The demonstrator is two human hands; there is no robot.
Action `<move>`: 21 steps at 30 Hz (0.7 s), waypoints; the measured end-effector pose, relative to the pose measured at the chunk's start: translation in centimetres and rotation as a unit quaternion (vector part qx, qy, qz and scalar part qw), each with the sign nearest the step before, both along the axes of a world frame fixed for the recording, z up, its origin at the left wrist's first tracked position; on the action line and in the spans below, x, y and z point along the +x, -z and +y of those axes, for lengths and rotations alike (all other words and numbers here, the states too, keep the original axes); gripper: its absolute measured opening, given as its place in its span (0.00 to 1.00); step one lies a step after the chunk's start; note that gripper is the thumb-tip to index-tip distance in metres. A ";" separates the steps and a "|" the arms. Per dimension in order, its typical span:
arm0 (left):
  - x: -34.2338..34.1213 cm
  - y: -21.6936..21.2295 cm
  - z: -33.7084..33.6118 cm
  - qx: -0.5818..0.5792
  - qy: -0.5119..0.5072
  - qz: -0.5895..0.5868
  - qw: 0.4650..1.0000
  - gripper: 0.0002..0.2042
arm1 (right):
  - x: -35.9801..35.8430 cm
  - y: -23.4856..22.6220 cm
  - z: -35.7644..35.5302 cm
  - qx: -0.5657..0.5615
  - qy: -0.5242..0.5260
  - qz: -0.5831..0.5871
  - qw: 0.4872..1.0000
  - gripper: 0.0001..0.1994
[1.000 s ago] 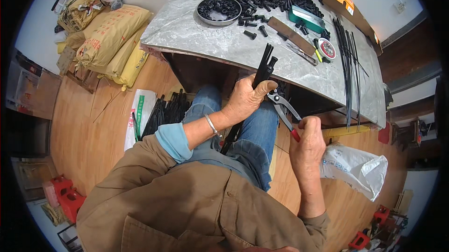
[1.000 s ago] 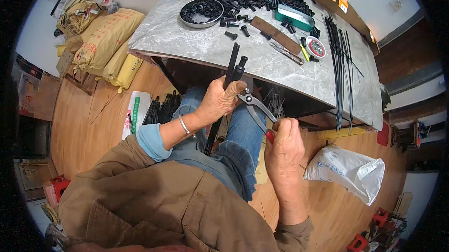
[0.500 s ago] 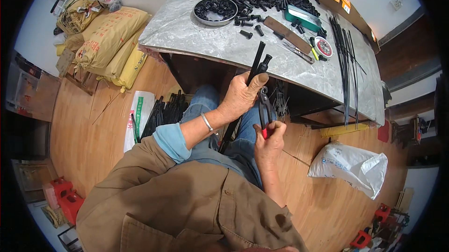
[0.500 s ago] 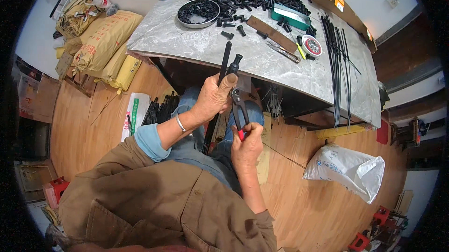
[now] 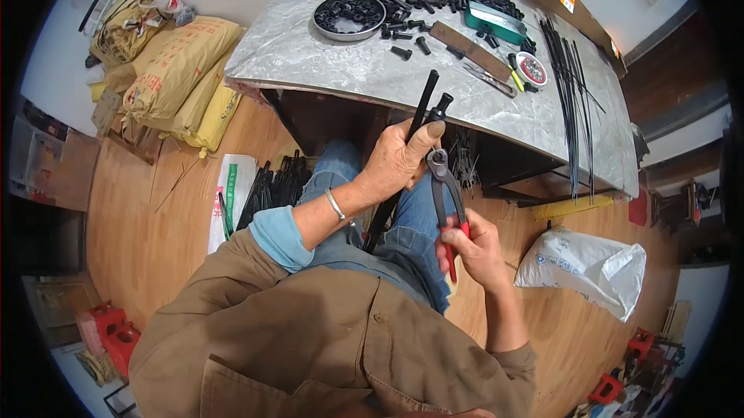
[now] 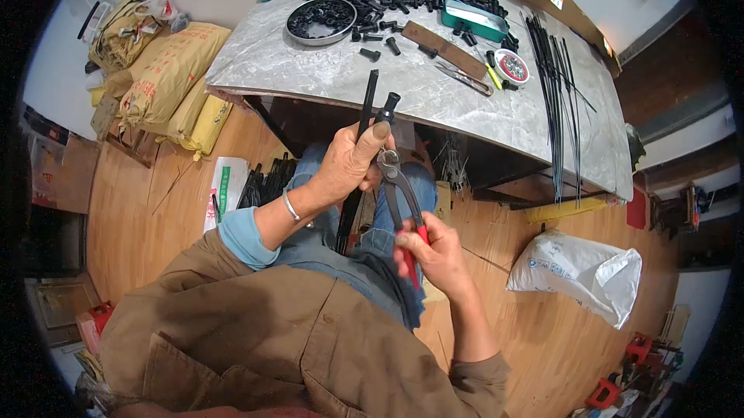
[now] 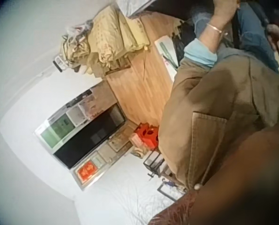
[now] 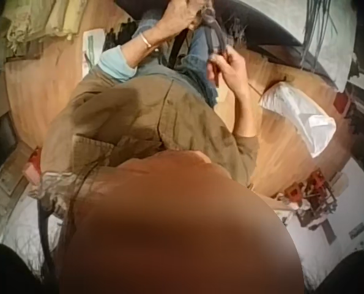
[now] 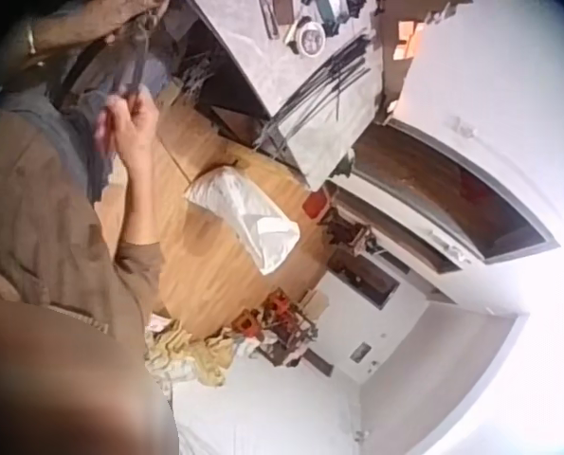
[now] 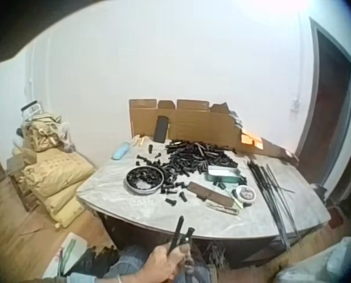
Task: Assembling plastic components onto metal rods and securing them using manual tools on a workbench.
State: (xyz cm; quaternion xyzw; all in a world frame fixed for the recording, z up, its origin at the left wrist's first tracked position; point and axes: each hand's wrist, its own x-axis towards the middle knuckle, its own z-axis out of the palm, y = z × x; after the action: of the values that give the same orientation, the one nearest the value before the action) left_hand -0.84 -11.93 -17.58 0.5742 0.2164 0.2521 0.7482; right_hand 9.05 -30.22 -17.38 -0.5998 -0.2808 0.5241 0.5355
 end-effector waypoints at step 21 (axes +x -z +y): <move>-0.2 -1.1 -1.9 0.073 -0.003 0.006 0.997 0.29 | 3.5 -5.5 -1.3 -0.198 -0.222 -0.074 0.952 0.09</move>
State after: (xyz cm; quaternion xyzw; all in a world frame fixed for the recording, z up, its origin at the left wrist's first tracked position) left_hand -1.09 -13.81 -16.48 0.6280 0.2035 0.2659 0.7026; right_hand 12.54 -31.55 -11.88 -0.6533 -0.3366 0.6288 0.2539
